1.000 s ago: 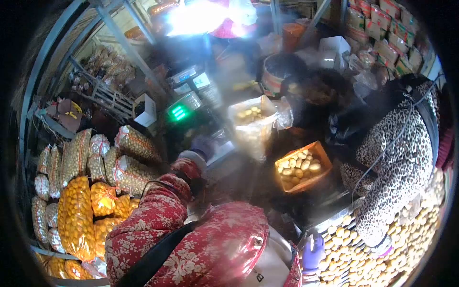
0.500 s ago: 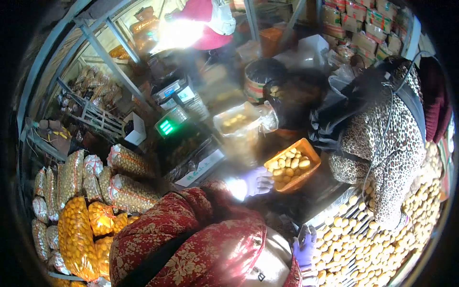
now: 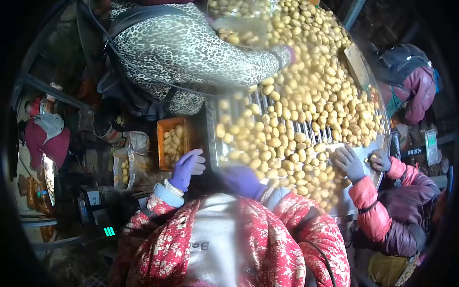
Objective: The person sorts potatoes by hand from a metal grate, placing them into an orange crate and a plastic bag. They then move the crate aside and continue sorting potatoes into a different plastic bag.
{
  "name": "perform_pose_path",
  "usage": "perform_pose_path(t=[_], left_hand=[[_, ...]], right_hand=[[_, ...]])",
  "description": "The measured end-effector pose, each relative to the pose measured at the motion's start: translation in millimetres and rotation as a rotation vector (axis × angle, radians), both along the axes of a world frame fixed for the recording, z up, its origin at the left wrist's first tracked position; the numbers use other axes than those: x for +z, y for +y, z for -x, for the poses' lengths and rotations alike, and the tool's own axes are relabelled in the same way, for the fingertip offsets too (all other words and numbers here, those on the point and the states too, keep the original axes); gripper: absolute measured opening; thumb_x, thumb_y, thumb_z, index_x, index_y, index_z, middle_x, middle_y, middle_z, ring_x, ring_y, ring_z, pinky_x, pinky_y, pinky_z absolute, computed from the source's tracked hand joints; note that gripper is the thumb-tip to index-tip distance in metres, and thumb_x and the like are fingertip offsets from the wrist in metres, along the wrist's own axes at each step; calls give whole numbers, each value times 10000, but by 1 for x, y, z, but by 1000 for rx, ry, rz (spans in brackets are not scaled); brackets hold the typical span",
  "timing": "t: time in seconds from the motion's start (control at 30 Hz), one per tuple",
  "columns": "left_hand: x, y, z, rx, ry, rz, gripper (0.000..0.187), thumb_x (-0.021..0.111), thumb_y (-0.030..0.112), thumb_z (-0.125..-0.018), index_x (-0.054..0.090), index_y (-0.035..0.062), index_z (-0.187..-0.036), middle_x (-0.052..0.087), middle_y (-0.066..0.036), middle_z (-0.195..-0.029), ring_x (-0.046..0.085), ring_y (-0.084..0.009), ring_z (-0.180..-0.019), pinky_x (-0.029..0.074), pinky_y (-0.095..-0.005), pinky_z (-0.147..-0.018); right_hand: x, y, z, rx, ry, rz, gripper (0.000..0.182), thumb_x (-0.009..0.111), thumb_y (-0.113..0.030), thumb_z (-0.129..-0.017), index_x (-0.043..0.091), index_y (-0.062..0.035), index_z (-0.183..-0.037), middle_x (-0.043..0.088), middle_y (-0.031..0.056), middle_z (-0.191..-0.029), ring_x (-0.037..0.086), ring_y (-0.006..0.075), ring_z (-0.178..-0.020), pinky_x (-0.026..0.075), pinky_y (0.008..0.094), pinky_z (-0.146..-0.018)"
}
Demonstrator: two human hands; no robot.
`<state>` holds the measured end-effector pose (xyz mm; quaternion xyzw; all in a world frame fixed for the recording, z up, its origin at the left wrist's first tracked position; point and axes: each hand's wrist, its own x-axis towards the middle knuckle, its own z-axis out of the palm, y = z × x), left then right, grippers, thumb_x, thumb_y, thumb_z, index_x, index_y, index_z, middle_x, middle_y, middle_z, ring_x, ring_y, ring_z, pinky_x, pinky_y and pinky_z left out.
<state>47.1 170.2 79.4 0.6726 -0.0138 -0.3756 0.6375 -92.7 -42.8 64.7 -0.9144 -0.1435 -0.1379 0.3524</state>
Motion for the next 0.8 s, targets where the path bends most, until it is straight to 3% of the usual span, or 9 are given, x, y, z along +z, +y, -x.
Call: perform_pose_path(t=[0.13,0.3,0.37,0.43,0.47,0.5,0.53,0.63,0.8], left_hand=[[-40,-51,1,-196,-1048,-53,317,646,113,-954,657,47,-1263,663,-115,-1086,652,-278,-942,550,-351,-842],[-90,-99,-2,-1152,-1475,-210,244,627,164,-881,701,114,-1109,675,-61,-1058,663,-248,-964,574,-375,-776],[-85,-103,-2,-1204,-1533,-195,213,603,192,-868,706,146,-1050,677,-32,-1037,663,-228,-962,576,-384,-740],[-69,-110,-2,-1132,-1530,-178,197,578,211,-860,706,177,-1005,675,-4,-1003,661,-210,-942,574,-386,-695],[-39,-120,-2,-1213,-1315,-343,263,550,320,-956,704,123,-876,698,-87,-914,686,-300,-797,565,-431,-705],[-51,-115,-3,-1060,-1341,-234,241,591,326,-933,712,121,-892,694,-94,-898,678,-310,-782,568,-437,-711],[-52,-117,-4,-1042,-1314,-237,208,630,304,-895,715,116,-869,682,-99,-866,669,-317,-769,560,-446,-705],[-64,-118,-7,-916,-1263,-200,141,711,235,-799,706,95,-808,650,-120,-792,638,-342,-728,532,-472,-685],[-89,-121,-7,-770,-1405,-142,50,688,146,-761,665,102,-756,620,-114,-748,600,-343,-684,477,-475,-644]], right_hand=[[25,-37,1,-100,50,-4,362,676,-149,-815,663,-103,-1174,657,142,-1146,650,349,-945,519,439,-783],[1,-101,-55,-254,-99,-17,306,683,-141,-798,686,-84,-1098,671,152,-1057,653,380,-877,529,471,-743],[-13,-113,-81,-295,-232,9,288,687,-167,-796,697,-93,-1074,674,139,-1047,654,376,-880,527,468,-741],[8,-102,-114,-206,41,36,296,696,-184,-794,707,-101,-1079,665,140,-997,644,375,-858,520,468,-727],[-2,-93,-130,-159,106,-15,377,696,-191,-799,682,-104,-1166,640,137,-977,629,370,-851,505,483,-734],[-52,-80,-152,-239,-253,-5,459,696,-196,-803,635,-113,-1249,607,149,-1012,610,363,-901,488,482,-759],[-28,-78,-162,-229,-141,40,540,707,-233,-790,596,-132,-1309,593,150,-1085,584,359,-1018,465,489,-869],[-75,-63,-191,-548,-276,117,456,667,-219,-765,640,-165,-1216,574,148,-1299,534,376,-1114,362,577,-1035],[-95,-73,-132,-323,-72,111,370,651,-222,-805,660,-138,-1166,560,167,-1332,525,391,-1196,348,530,-1116]])
